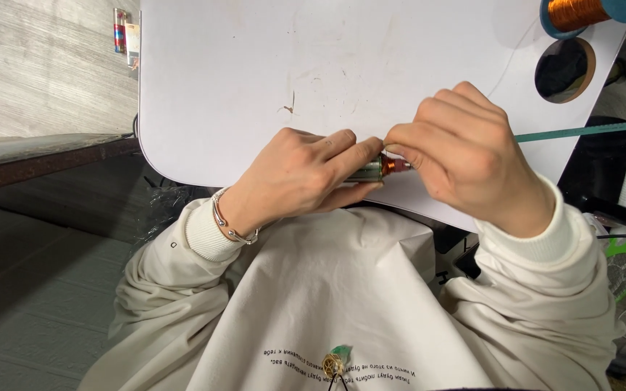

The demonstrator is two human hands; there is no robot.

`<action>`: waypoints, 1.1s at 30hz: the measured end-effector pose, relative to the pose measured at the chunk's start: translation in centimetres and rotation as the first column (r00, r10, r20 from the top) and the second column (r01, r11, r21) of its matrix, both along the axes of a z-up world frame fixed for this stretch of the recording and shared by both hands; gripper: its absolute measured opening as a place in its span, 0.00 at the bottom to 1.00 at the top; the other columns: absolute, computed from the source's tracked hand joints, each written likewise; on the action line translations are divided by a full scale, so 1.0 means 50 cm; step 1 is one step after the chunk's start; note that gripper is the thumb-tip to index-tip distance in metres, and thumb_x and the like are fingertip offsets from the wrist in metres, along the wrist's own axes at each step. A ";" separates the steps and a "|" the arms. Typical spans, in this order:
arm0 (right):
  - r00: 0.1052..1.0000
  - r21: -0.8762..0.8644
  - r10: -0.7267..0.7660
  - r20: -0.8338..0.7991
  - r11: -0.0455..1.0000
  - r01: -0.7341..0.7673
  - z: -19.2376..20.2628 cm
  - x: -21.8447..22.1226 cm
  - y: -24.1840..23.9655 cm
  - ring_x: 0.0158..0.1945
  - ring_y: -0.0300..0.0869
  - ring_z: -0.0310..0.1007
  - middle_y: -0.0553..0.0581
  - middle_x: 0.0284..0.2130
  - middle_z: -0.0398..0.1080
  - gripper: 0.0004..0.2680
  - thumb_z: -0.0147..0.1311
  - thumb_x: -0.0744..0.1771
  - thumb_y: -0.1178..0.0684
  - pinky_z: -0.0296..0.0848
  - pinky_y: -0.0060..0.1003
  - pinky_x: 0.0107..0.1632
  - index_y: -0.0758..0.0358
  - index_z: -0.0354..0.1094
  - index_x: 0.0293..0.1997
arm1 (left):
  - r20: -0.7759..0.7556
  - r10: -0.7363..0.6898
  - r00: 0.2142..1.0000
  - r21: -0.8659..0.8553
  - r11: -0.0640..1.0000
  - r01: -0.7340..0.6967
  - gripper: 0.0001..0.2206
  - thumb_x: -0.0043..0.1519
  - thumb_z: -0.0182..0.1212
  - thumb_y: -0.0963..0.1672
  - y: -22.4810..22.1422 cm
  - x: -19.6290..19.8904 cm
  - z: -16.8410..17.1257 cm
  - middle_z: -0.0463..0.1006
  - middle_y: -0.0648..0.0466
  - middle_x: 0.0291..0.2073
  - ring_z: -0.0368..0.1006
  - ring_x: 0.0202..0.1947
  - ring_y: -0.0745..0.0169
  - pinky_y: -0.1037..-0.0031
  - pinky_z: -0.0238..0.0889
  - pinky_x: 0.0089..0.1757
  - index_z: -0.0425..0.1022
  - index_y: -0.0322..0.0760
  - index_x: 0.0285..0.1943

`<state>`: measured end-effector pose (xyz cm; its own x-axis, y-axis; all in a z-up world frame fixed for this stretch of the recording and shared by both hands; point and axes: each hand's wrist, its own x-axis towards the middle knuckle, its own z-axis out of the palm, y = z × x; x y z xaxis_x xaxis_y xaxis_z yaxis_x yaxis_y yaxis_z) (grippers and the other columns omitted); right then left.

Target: Manually winding copper wire onto a motor armature to create electromagnetic coils for an electric motor.

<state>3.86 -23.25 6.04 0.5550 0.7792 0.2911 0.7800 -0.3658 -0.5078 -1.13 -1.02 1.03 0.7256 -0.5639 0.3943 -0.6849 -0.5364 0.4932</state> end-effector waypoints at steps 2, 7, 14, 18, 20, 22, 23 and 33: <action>0.992 0.020 -0.019 -0.126 1.000 0.021 -0.002 0.010 -0.004 0.28 0.43 0.56 0.55 0.24 0.62 0.06 0.63 0.61 0.71 0.59 0.36 0.39 0.70 0.73 0.34 | -0.002 -0.017 1.000 -0.048 0.999 0.017 0.16 0.66 0.64 0.47 0.000 -0.002 0.000 0.71 0.55 0.30 0.64 0.16 0.66 0.76 0.59 0.22 0.74 0.31 0.56; 0.898 0.101 -0.028 -0.440 0.992 0.081 -0.012 0.025 -0.011 0.23 0.36 0.54 0.56 0.26 0.67 0.05 0.60 0.62 0.73 0.53 0.28 0.27 0.73 0.75 0.35 | -0.001 -0.048 0.999 -0.137 0.989 0.047 0.16 0.66 0.64 0.47 -0.001 -0.002 -0.004 0.72 0.55 0.30 0.61 0.15 0.67 0.77 0.59 0.22 0.75 0.30 0.56; 0.841 0.195 -0.011 -0.541 0.971 0.138 -0.075 0.003 -0.029 0.26 0.38 0.62 0.58 0.29 0.72 0.06 0.57 0.62 0.71 0.59 0.27 0.29 0.72 0.74 0.38 | -0.137 0.004 0.991 -0.316 0.948 -0.047 0.18 0.65 0.65 0.46 -0.011 -0.001 -0.016 0.80 0.52 0.36 0.73 0.24 0.66 0.78 0.63 0.26 0.70 0.30 0.58; 0.936 0.251 -0.140 -0.324 0.941 0.227 -0.077 -0.031 -0.008 0.29 0.45 0.67 0.68 0.36 0.74 0.05 0.58 0.62 0.75 0.64 0.32 0.32 0.81 0.73 0.39 | -0.236 0.132 0.963 -0.321 0.925 -0.206 0.18 0.65 0.63 0.44 -0.020 0.005 -0.004 0.77 0.53 0.34 0.65 0.23 0.67 0.79 0.59 0.26 0.69 0.33 0.61; 0.945 0.206 -0.191 -0.266 0.946 0.249 -0.061 -0.040 0.001 0.26 0.43 0.62 0.65 0.32 0.72 0.05 0.58 0.63 0.74 0.60 0.32 0.29 0.80 0.73 0.39 | -0.227 0.183 0.957 -0.298 0.922 -0.247 0.17 0.65 0.64 0.44 -0.025 0.007 -0.014 0.77 0.54 0.35 0.66 0.23 0.68 0.79 0.60 0.26 0.69 0.34 0.61; 0.949 0.163 -0.240 -0.204 0.948 0.275 -0.052 -0.045 0.008 0.22 0.40 0.57 0.62 0.28 0.70 0.05 0.58 0.64 0.73 0.55 0.32 0.26 0.78 0.73 0.39 | -0.216 0.232 0.949 -0.277 0.917 -0.287 0.17 0.64 0.65 0.43 -0.033 0.008 -0.022 0.77 0.54 0.36 0.67 0.24 0.69 0.79 0.61 0.26 0.70 0.35 0.61; 0.959 0.152 -0.237 -0.156 0.953 0.260 -0.051 -0.047 0.012 0.25 0.42 0.58 0.60 0.27 0.69 0.05 0.58 0.63 0.73 0.58 0.34 0.29 0.77 0.73 0.39 | -0.241 0.239 0.941 -0.288 0.908 -0.305 0.16 0.65 0.64 0.43 -0.038 0.007 -0.026 0.76 0.53 0.37 0.69 0.25 0.67 0.78 0.63 0.27 0.69 0.34 0.60; 0.964 0.110 -0.189 0.186 0.979 0.171 -0.075 -0.045 0.024 0.29 0.48 0.65 0.55 0.25 0.64 0.03 0.55 0.69 0.65 0.67 0.41 0.41 0.68 0.72 0.37 | 0.017 0.426 0.904 0.017 0.904 -0.427 0.15 0.66 0.61 0.45 -0.053 0.005 -0.043 0.65 0.60 0.30 0.73 0.22 0.64 0.73 0.70 0.26 0.69 0.45 0.61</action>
